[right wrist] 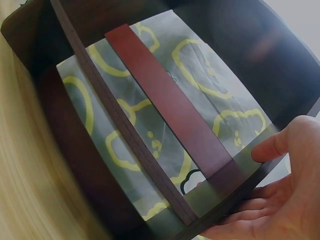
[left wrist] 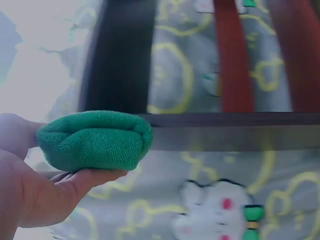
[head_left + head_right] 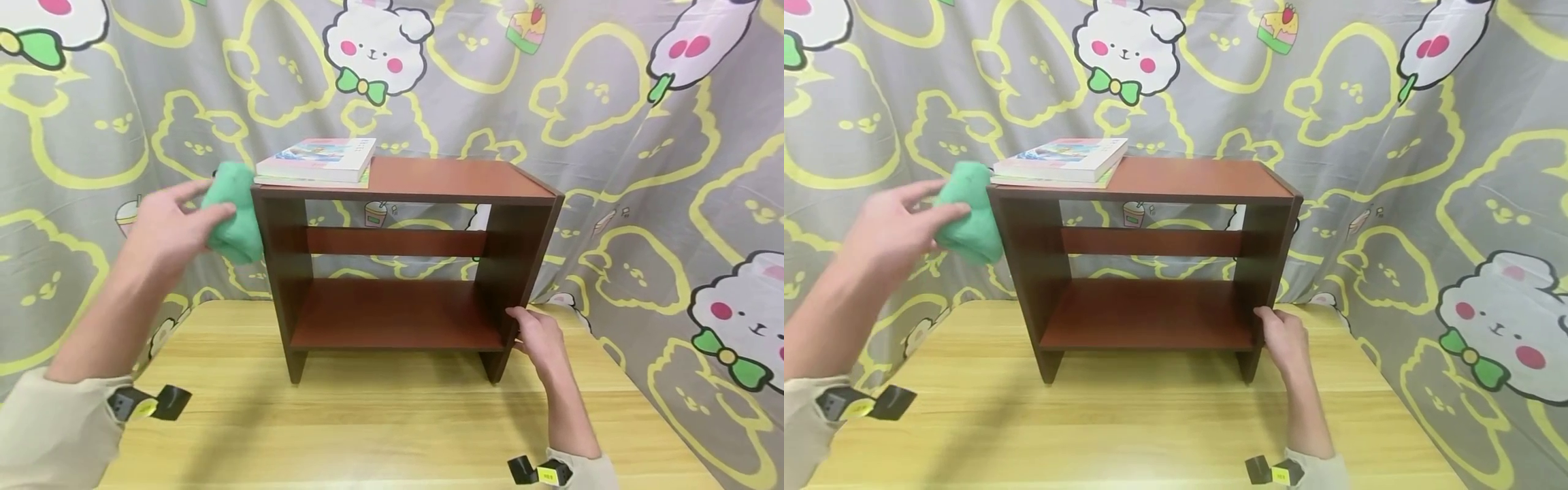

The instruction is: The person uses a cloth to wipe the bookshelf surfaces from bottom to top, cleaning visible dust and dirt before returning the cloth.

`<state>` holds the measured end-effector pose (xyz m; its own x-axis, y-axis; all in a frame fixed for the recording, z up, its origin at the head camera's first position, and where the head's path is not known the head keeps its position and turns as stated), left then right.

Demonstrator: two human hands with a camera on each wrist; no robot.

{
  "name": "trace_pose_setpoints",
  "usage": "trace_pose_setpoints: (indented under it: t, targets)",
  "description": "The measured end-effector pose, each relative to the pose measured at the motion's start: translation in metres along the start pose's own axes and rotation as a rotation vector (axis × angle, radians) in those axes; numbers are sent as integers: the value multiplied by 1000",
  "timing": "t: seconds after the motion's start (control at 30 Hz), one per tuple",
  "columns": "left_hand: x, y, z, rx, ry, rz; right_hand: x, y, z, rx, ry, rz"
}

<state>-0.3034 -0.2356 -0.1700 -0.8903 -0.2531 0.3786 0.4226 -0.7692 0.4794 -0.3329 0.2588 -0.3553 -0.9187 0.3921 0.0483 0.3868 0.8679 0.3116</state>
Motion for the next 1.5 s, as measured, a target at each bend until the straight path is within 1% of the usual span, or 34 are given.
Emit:
trace_pose_setpoints:
  t: [0.07, 0.13, 0.17, 0.23, 0.33, 0.4, 0.47, 0.57, 0.6, 0.67, 0.7, 0.77, 0.83, 0.9, 0.93, 1.0, 1.03, 1.1, 1.17, 1.3, 1.4, 1.43, 1.5]
  targets:
    - [0, 8, 13, -30, -30, 42, 1, 1, 0, -4, 0, 2]
    - [-1, 12, 20, -63, -53, 67, 1, 1, 0, -13, 0, 3]
    - [-1, 13, 22, -75, -55, 76, 1, 2, 0, -14, 0, 4]
    - [-4, 14, 24, -71, -68, 93, 1, 2, 1, -11, -2, 3]
    - [-11, 14, 26, -53, -112, 155, 1, 1, 3, -4, 2, 0]
    - [-19, 13, 30, -21, -177, 228, 0, 1, 3, 0, 4, -7]
    - [-32, 10, 37, -11, -253, 290, -1, 0, 4, 3, 7, -12]
    - [-56, 0, 53, -29, -365, 291, -1, 1, 3, 7, 7, -11]
    - [-64, -6, 58, -29, -404, 272, -2, 2, 3, 10, 10, -6]
    - [-78, -24, 63, -14, -497, 204, -1, 3, 2, 5, 11, -2]
    - [-84, -36, 64, 0, -556, 164, -1, 3, 2, 3, 11, 0]
    - [-96, -67, 59, 50, -669, 71, 0, 3, 2, 7, 11, -2]
    - [-109, -101, 48, 101, -753, -66, 0, 2, 4, 6, 8, -10]
    - [-123, -135, 35, 145, -780, -223, 0, 1, 5, 11, 5, -17]
    - [-130, -151, 28, 169, -786, -289, 0, 1, 5, 15, 5, -20]
    - [-143, -178, 15, 219, -807, -378, 1, 0, 6, 22, 5, -23]
    - [-147, -190, 9, 240, -817, -406, 1, 0, 5, 25, 6, -24]
    - [-154, -212, -3, 274, -844, -431, 1, 0, 4, 34, 7, -31]
    - [-157, -233, -14, 327, -865, -427, 1, -1, 2, 39, 9, -36]
    - [-160, -270, -29, 468, -862, -431, 0, 1, 2, 39, 7, -33]
    - [-167, -292, -37, 565, -876, -440, 0, 3, 3, 41, 0, -30]
    - [-170, -297, -39, 591, -895, -445, 0, 4, 3, 43, -2, -31]
    - [-178, -304, -42, 615, -915, -466, 1, 5, 3, 50, -5, -32]
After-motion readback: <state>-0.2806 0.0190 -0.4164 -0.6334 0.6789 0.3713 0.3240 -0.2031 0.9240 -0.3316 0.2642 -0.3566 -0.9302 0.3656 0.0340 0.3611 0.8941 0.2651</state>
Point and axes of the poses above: each hand's wrist, its own x-axis towards the middle knuckle, its own y-axis out of the back of the hand, z = x × y, the point moved 3 cm from there along x, towards the middle knuckle, and after that the axes turned 9 degrees about z, right-handed, at the moved point
